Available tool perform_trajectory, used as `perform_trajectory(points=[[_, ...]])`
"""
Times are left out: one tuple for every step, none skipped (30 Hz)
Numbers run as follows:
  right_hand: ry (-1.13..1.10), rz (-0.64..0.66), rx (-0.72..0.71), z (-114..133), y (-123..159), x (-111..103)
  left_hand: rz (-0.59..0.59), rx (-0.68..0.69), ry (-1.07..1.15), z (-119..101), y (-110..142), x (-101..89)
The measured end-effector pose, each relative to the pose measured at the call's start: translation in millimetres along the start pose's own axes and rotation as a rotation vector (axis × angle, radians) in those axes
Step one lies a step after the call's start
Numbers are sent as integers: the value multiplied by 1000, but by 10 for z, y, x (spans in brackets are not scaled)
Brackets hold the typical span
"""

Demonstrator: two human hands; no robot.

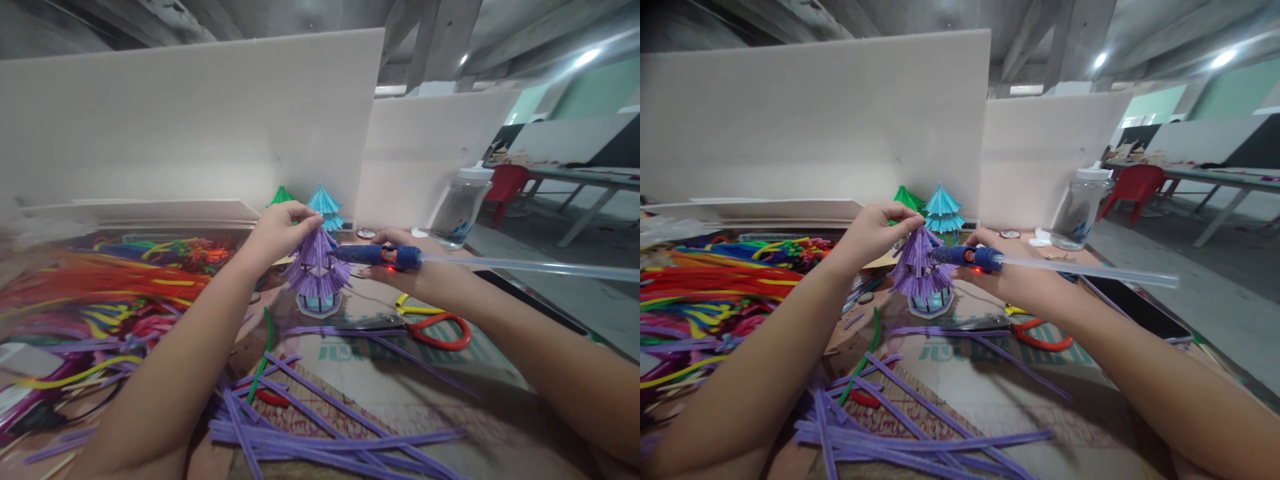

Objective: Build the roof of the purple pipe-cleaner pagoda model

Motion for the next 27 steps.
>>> perform_trajectory(points=[[-21,7,0,-10,0,8,1,-3,3,1,0,0],[-51,13,-4,-19,0,15,2,-5,4,2,1,0],[-83,11,-12,-26,0,18,1,-6,4,1,3,-1],[-111,8,-21,-32,1,19,1,-6,3,0,5,-1],[-131,3,-28,-38,0,19,1,-6,1,-2,7,-2],[-144,1,-37,-42,0,17,1,-6,0,-4,8,-2],[-149,1,-45,-45,-1,17,2,-8,1,-5,9,-1],[-150,1,-51,-48,-1,16,3,-10,2,-6,9,-1],[-149,2,-55,-52,-1,16,3,-10,4,-6,9,-1],[-149,4,-57,-55,0,17,2,-10,3,-6,8,-1],[-151,6,-57,-58,2,18,1,-9,3,-4,7,-1],[-153,7,-54,-60,3,19,0,-10,2,-2,5,-1],[-158,11,-52,-59,4,20,0,-10,1,0,4,-1],[-162,16,-53,-54,4,19,0,-12,1,4,3,-2],[-166,23,-56,-47,2,19,0,-14,0,6,2,-2],[-168,31,-59,-38,-1,17,-1,-13,-1,8,1,-2],[-166,41,-59,-28,-6,14,-3,-12,-3,8,1,-3],[-160,48,-53,-22,-11,9,-5,-9,-5,6,1,-4],[-153,56,-45,-16,-15,5,-6,-6,-6,4,2,-4],[-144,64,-37,-13,-19,2,-5,-4,-6,2,3,-4],[-133,70,-31,-11,-21,-1,-4,-4,-4,0,4,-3],[-122,71,-29,-10,-22,-5,-4,-5,-1,-2,5,-3],[-112,70,-32,-9,-20,-7,-2,-8,2,-3,7,-4],[-105,66,-38,-6,-17,-9,-1,-11,5,-4,8,-4],[-98,60,-42,-3,-12,-11,-1,-13,7,-4,10,-6],[-89,51,-42,1,-6,-15,0,-13,6,-5,11,-6],[-74,40,-35,6,0,-20,1,-12,5,-6,12,-7]])
Point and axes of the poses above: each hand's wrist, its own y-axis away from the middle knuckle, its own x-axis out of the palm, z = x × y, the point moved 4 cm from there along -y, towards the middle knuckle, and after that the axes turned 9 degrees about -x, right-handed, at the moved point
